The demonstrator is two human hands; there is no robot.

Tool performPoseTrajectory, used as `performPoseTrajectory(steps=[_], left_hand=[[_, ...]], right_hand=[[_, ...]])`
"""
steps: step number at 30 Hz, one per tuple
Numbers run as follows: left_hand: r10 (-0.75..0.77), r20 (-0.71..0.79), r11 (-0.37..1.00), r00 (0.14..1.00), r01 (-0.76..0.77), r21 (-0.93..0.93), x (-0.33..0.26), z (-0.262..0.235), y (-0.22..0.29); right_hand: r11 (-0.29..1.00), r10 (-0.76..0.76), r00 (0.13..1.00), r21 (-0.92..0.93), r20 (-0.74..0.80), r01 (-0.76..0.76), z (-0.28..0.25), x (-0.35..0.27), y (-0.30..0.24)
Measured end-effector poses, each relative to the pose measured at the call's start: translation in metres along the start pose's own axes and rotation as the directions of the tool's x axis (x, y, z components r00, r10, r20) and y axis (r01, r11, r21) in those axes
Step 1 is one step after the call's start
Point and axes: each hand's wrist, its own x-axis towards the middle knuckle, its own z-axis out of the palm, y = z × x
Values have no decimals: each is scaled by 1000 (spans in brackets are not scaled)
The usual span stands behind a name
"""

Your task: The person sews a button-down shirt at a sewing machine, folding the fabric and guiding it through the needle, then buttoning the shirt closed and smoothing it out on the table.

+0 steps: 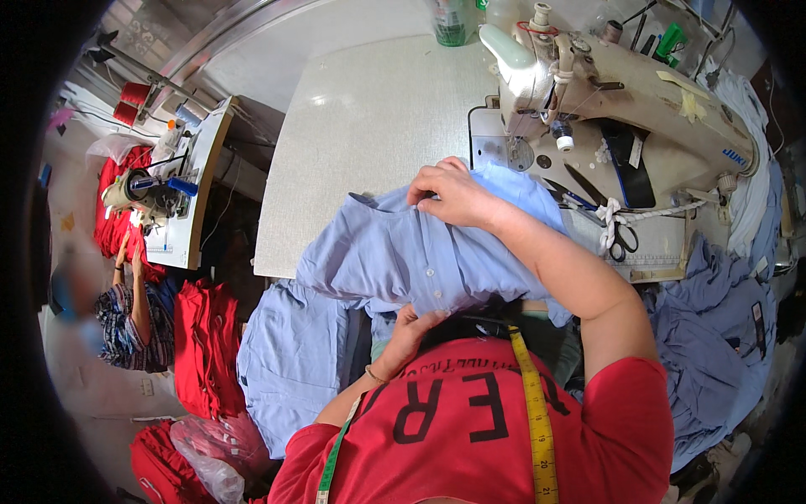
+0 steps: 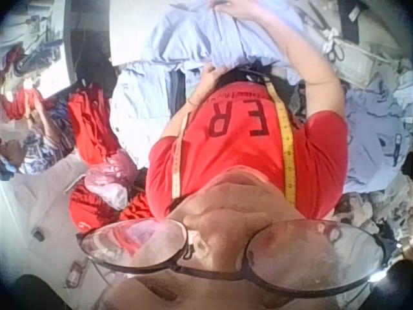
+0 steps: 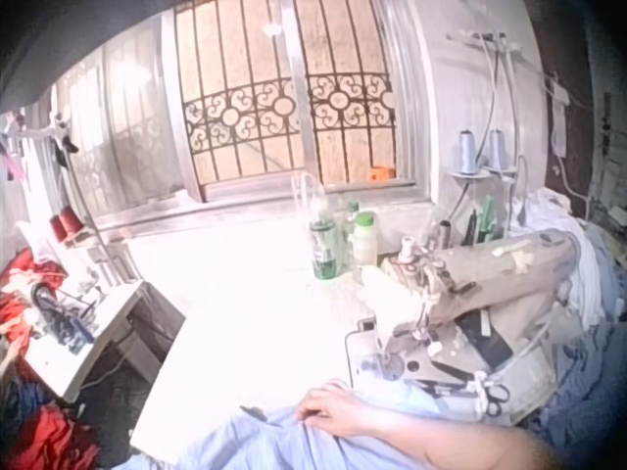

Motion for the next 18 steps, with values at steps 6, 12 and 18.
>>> performPoseTrajectory(steps=[6, 12, 18], left_hand=[[-23, -25, 998, 999, 25, 57, -3, 2, -2], [9, 5, 983, 1000, -9, 182, -6, 0, -6], [6, -44, 933, 999, 10, 359, -4, -9, -10]], right_hand=[[1000, -5, 1000, -20, -27, 5, 2, -1, -5], [998, 56, 998, -28, 20, -55, 1, 0, -15], [996, 85, 996, 22, 20, -86, 0, 2, -13]])
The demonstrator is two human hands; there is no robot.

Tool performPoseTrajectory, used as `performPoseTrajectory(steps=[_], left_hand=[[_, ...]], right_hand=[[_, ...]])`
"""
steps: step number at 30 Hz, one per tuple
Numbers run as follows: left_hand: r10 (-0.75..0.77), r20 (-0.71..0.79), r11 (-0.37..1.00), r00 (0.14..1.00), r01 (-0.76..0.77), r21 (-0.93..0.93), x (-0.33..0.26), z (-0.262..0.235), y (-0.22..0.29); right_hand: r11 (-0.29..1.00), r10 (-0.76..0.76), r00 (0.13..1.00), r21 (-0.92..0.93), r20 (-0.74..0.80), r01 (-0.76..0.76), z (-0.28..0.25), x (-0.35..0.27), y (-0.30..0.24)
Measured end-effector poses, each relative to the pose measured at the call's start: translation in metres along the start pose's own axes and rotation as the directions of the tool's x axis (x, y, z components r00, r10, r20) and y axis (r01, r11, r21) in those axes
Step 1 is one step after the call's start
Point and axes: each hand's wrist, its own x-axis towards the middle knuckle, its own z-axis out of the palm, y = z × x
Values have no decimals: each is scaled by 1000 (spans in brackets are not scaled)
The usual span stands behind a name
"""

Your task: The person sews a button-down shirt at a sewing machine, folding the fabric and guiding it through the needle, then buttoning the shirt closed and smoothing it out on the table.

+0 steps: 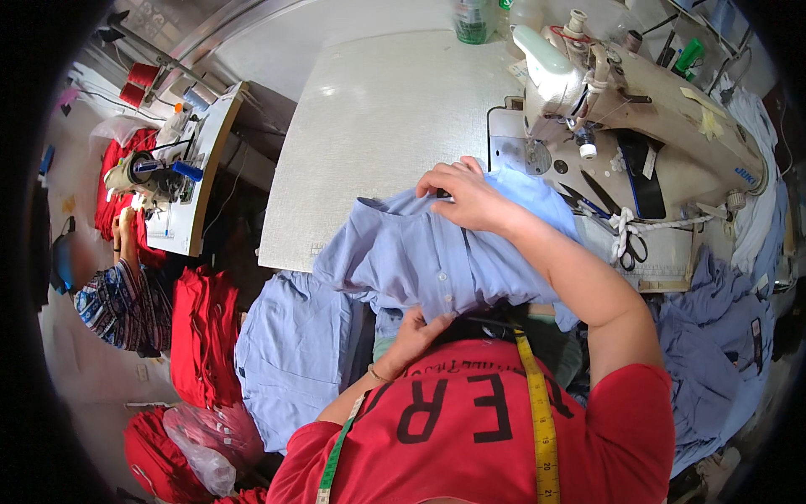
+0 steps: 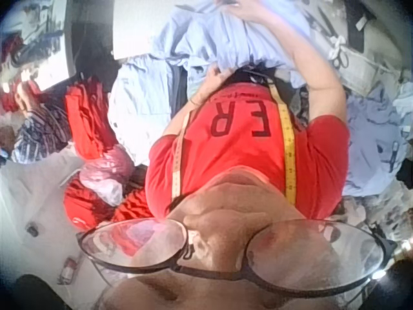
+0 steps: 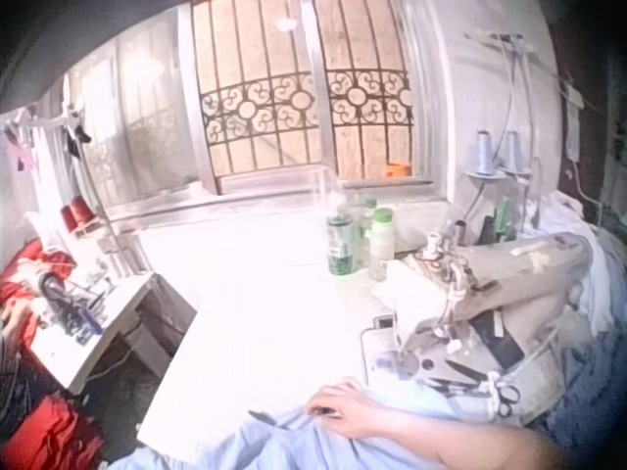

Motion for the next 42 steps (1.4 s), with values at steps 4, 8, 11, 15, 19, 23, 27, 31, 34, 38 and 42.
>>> performPoseTrajectory(steps=[4, 8, 11, 15, 19, 23, 27, 31, 34, 38, 42], left_hand=[[229, 154, 818, 961, -276, 505, -1, -34, 16], [150, 111, 867, 982, -185, 463, -33, -82, 56], [102, -376, 866, 921, 104, 490, -46, -116, 57], [596, -438, 619, 673, -39, 784, -13, -144, 22], [97, -401, 991, 911, -51, 124, -5, -148, 3], [131, -366, 978, 922, -60, 201, -18, -171, -2], [260, -527, 965, 809, -198, 171, -51, -185, 29], [438, -587, 893, 681, -403, 199, -67, -195, 74], [579, -603, 811, 549, -468, 352, -97, -214, 107], [712, -632, 684, 307, -508, 523, -162, -229, 160], [826, -558, 511, -85, -307, 803, -297, -257, 204]], right_hand=[[999, -31, 999, 15, -7, 31, -2, 2, 6], [993, 24, 995, 116, -94, -13, -2, 2, 17], [962, 49, 995, 271, -82, -25, -3, 2, 23], [972, 7, 1000, 236, -26, -1, -9, 3, 20], [966, -65, 994, 254, 92, 40, -23, 0, 16], [957, -63, 998, -283, -6, 59, -37, -23, 2], [824, 50, 971, -540, -234, -172, -24, -57, 2], [858, -47, 933, -493, -356, -145, -23, -72, 5], [960, 278, 878, 155, -389, -234, -35, -74, -19], [913, 187, 980, 357, 63, -197, -74, -73, -79], [975, -47, 958, -197, 281, 105, -82, -42, -152]])
